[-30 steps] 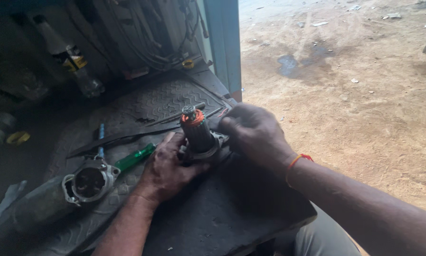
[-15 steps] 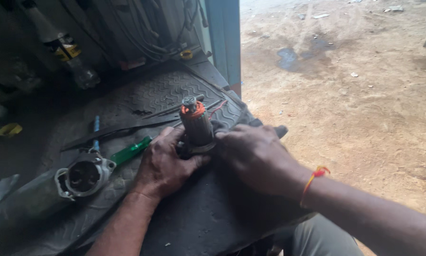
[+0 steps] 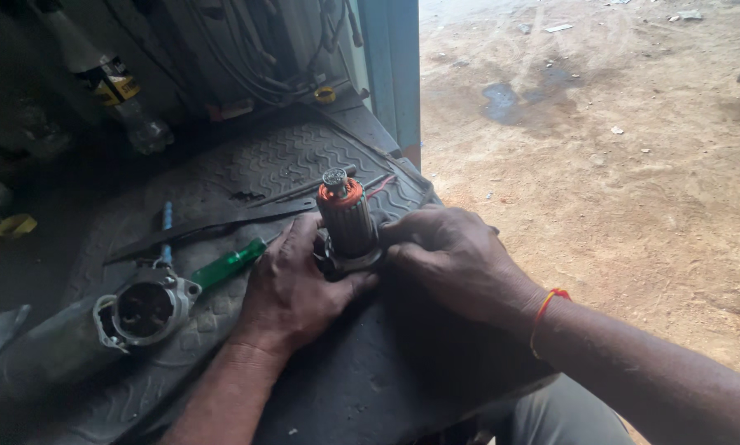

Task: The person uses a metal file to scrape and clean the commutator surface of a small electric motor armature. They hold the armature steady with one hand while filing with the other, occasionally switching to a screwdriver to adjust or inspect the component.

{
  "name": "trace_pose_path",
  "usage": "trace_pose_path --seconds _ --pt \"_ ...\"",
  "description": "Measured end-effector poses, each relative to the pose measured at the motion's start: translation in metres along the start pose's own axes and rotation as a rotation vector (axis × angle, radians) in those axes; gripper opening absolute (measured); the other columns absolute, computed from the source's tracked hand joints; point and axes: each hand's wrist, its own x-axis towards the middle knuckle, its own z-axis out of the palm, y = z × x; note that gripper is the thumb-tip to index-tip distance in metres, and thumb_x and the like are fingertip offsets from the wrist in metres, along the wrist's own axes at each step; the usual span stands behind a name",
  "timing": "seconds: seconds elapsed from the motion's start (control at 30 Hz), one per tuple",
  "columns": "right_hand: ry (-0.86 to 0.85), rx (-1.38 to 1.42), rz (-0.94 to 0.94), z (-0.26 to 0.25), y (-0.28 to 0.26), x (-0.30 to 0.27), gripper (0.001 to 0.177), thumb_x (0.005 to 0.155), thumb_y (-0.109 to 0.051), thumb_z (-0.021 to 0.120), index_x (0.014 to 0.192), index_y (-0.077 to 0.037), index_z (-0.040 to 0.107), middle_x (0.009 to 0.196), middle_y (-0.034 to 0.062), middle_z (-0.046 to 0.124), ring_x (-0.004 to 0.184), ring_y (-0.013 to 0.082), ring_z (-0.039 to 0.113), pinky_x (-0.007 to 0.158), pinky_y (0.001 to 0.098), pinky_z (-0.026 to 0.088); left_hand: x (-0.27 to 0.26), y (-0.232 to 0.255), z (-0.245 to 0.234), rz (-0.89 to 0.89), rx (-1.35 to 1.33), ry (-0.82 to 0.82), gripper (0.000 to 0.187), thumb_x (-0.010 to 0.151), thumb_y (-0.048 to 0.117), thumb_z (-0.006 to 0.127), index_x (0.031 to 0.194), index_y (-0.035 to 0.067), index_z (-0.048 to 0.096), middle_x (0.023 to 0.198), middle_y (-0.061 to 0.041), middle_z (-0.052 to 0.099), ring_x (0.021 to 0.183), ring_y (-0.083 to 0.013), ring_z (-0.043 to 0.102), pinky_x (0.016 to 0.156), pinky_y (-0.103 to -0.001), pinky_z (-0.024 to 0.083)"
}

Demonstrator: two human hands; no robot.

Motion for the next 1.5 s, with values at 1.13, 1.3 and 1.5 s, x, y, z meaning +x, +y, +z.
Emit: trace_pose_path --seconds 1.13,1.3,1.5 --pt "-0.029 -0.366 -0.169 0.002 -0.014 0.000 0.033 0.090 -0.024 0.064 0.121 -0.018 0.071 0.088 0.0067 0.064 0.089 0.0254 0.064 0.083 0.0436 0.041 0.006 -0.011 -0.003 0.129 -0.085 -0.047 0.061 0.061 0.025 0.094 0.117 0.014 0.073 0.107 -0.009 0.065 0.103 -0.0240 0.069 0.090 -0.037 0.058" --pt "0.070 -0.324 -0.359 0.013 -0.014 -0.019 0.042 0.092 -0.019 0.063 0.130 -0.003 0.059 0.098 0.0103 0.062 0.094 0.0281 0.063 0.083 0.0429 0.043 0.005 -0.014 0.003 0.157 -0.069 0.013 0.059 0.061 0.027 0.094 0.115 0.013 0.072 0.107 -0.010 0.066 0.099 -0.0247 0.071 0.087 -0.038 0.060" --pt "0.011 -0.307 -0.318 0.020 -0.035 -0.039 0.033 0.089 -0.017 0.066 0.121 -0.008 0.062 0.095 0.0099 0.063 0.094 0.0292 0.063 0.082 0.0429 0.043 0.002 -0.008 0.010 0.078 0.017 0.114 0.047 0.069 0.029 0.089 0.109 0.014 0.071 0.101 -0.013 0.065 0.095 -0.0294 0.070 0.083 -0.042 0.059"
